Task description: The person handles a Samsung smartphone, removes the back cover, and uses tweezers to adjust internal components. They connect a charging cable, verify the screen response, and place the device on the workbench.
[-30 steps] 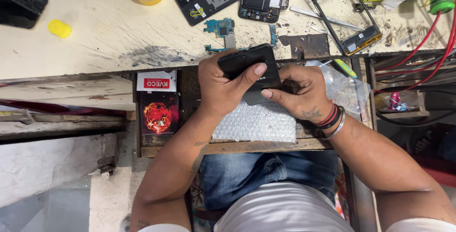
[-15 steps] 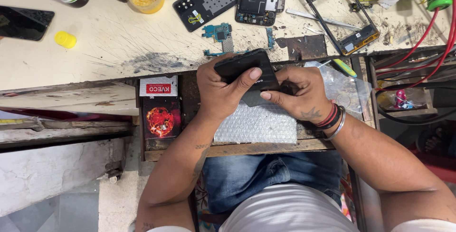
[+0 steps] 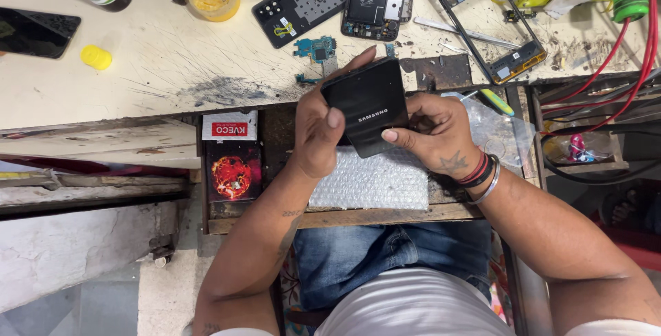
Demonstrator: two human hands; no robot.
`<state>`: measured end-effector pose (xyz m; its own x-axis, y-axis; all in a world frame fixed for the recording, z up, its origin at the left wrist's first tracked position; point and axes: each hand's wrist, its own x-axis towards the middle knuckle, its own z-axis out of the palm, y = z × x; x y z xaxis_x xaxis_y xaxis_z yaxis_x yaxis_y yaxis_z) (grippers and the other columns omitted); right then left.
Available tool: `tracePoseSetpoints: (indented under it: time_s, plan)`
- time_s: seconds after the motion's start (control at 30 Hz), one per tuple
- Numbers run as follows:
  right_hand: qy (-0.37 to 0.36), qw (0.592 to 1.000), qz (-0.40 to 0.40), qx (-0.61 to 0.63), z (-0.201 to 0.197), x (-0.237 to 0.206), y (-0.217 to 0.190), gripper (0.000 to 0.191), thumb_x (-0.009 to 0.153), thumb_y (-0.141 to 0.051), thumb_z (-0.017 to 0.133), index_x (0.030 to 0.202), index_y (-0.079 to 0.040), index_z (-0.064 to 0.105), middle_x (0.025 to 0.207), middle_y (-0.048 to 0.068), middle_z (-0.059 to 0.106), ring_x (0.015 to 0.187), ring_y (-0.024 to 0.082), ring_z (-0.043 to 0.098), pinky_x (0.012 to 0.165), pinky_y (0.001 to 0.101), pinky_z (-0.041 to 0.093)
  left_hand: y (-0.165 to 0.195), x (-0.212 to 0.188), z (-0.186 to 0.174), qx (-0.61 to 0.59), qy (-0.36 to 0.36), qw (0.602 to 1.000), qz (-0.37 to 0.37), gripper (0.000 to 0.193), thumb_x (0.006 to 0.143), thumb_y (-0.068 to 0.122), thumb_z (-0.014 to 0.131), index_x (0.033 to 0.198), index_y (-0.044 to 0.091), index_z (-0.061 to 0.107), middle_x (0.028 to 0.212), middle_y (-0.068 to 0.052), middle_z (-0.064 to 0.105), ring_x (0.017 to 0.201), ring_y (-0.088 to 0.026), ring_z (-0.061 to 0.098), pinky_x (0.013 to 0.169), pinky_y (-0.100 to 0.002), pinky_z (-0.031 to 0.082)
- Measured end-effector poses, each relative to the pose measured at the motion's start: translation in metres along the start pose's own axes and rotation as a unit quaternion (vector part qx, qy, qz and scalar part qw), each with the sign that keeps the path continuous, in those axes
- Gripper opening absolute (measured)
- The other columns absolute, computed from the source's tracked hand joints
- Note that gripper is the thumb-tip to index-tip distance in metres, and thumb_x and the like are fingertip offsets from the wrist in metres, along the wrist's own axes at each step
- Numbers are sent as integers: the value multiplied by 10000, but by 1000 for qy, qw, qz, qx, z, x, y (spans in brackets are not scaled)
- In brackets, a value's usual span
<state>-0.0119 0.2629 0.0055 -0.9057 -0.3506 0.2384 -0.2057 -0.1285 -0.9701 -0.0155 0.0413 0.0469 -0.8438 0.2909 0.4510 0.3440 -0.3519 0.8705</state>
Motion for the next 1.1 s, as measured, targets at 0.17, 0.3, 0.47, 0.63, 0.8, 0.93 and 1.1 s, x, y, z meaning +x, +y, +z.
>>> tracePoseSetpoints:
  time_s: [0.17,0.3,0.47,0.63,0.8,0.93,1.1]
  plan:
    - [13,1000,13,4,-4,0,10,188,901,-52,822,986,-4,662,942,22,720,861,50,658,755,214,544,-3,2,2,-154,-51,986,-37,1039,1021,741,497,1634,-73,293,1576,-199,474,1425,-215,527,1246,-347,398]
    - [25,999,26,-4,-5,-1,15,202,909,-52,844,964,-10,654,907,16,697,823,46,631,716,209,516,-5,4,6,-235,-75,967,-69,1093,1005,771,467,1700,-21,177,1564,-235,453,1413,-268,516,1231,-399,409]
    - [17,999,34,24,-6,-1,16,174,905,-62,818,994,-17,675,948,7,719,860,49,658,759,208,536,-11,6,12,-258,-105,959,-55,1093,964,779,460,1713,89,62,1661,-195,339,1546,-286,379,1312,-427,334]
    - [11,999,39,19,-7,-3,20,176,904,-42,824,1013,-4,692,940,23,732,868,66,666,778,215,538,-18,5,19,-284,-97,952,-59,1073,977,765,450,1727,129,21,1577,-217,434,1508,-303,426,1292,-462,350]
    - [-5,1000,2,30,-3,1,14,207,895,7,816,1072,40,714,1230,53,683,1045,100,672,911,251,559,-21,4,18,-296,-83,949,-62,1058,997,759,441,1736,110,53,1453,-203,539,1381,-284,546,1217,-454,448]
    - [-11,998,18,63,3,6,2,396,876,14,792,1248,46,659,1308,33,636,1118,105,655,968,264,551,-19,4,17,-317,-75,943,-67,1035,1006,744,455,1723,111,59,1416,-203,557,1330,-273,580,1170,-436,482]
    - [-48,995,23,82,2,8,-3,319,933,22,757,1230,64,648,1332,25,638,1189,97,615,1024,275,536,-15,5,17,-327,-58,941,-62,981,1029,732,444,1692,105,83,1379,-200,574,1273,-269,615,1129,-431,512]
